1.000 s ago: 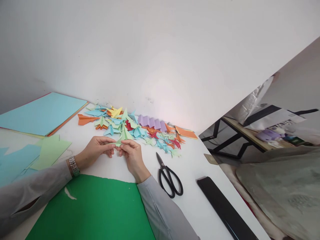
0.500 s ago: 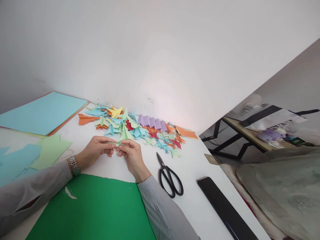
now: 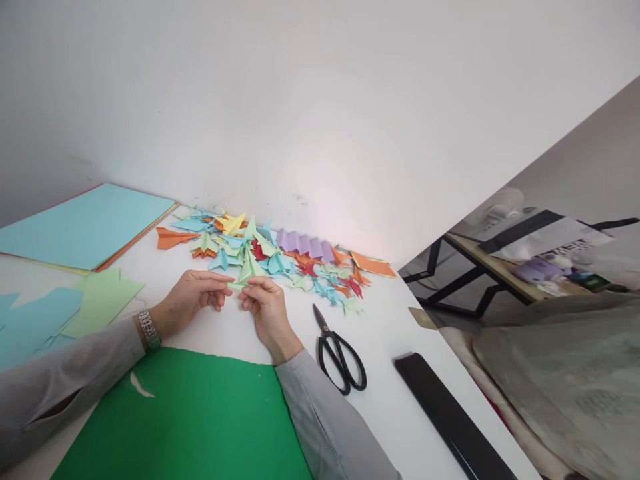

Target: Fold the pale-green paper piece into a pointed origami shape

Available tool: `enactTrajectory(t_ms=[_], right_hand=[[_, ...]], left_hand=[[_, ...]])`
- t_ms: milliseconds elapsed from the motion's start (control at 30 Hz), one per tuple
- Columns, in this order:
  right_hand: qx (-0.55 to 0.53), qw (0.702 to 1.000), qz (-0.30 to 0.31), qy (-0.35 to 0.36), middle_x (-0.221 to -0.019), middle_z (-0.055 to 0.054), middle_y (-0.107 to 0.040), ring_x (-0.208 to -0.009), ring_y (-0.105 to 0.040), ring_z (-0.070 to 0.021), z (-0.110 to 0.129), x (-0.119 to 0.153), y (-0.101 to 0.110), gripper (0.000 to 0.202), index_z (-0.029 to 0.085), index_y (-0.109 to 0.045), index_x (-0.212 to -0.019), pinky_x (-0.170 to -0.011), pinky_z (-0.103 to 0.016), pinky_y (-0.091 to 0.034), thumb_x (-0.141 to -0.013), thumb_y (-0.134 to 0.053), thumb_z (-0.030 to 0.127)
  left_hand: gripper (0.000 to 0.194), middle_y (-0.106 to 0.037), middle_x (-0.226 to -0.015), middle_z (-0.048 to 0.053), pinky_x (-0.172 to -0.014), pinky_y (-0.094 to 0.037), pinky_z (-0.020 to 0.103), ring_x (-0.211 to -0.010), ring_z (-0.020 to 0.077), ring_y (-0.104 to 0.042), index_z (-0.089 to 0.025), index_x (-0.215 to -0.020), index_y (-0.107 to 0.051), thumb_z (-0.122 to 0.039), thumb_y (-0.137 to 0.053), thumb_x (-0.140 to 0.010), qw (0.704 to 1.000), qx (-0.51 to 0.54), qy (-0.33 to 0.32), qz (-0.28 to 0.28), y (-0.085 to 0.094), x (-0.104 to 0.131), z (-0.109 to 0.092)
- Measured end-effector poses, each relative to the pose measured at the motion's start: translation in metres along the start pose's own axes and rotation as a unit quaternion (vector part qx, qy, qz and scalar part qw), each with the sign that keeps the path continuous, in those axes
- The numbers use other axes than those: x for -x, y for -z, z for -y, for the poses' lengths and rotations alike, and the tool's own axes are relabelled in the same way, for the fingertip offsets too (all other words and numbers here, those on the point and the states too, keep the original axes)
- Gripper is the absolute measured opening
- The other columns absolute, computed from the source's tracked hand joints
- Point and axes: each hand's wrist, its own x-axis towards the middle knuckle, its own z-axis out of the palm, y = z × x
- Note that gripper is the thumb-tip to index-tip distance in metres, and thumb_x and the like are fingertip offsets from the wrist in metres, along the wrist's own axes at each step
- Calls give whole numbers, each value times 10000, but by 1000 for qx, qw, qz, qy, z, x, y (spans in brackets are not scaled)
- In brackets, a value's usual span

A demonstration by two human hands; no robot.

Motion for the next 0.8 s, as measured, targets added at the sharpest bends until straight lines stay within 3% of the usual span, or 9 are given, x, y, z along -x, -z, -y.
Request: enactTrajectory(t_ms=[267,800], right_hand=[[-11,1000,6,-8,-497,5,-666,-376,-517,-91,0,-2,1,172,176,-623,-696,-443,-212,-416,-560,-698,102],[-11,1000,9,-9,-515,5,-672,-404,-529,-102,0,-1,0,172,187,-624,-680,-453,-220,-411,-557,-710,103]], left_hand=[[275,-708,-686,58,-475,-521,268,-505,132,-612,-102,-912,-722,-177,-736,-648,998,-45,-22,21,0,2,3],[233,-734,-713,86,-504,-528,252,-529,135,-640,-95,-849,-721,-193,-756,-640,999,-17,-20,19,0,1,2]])
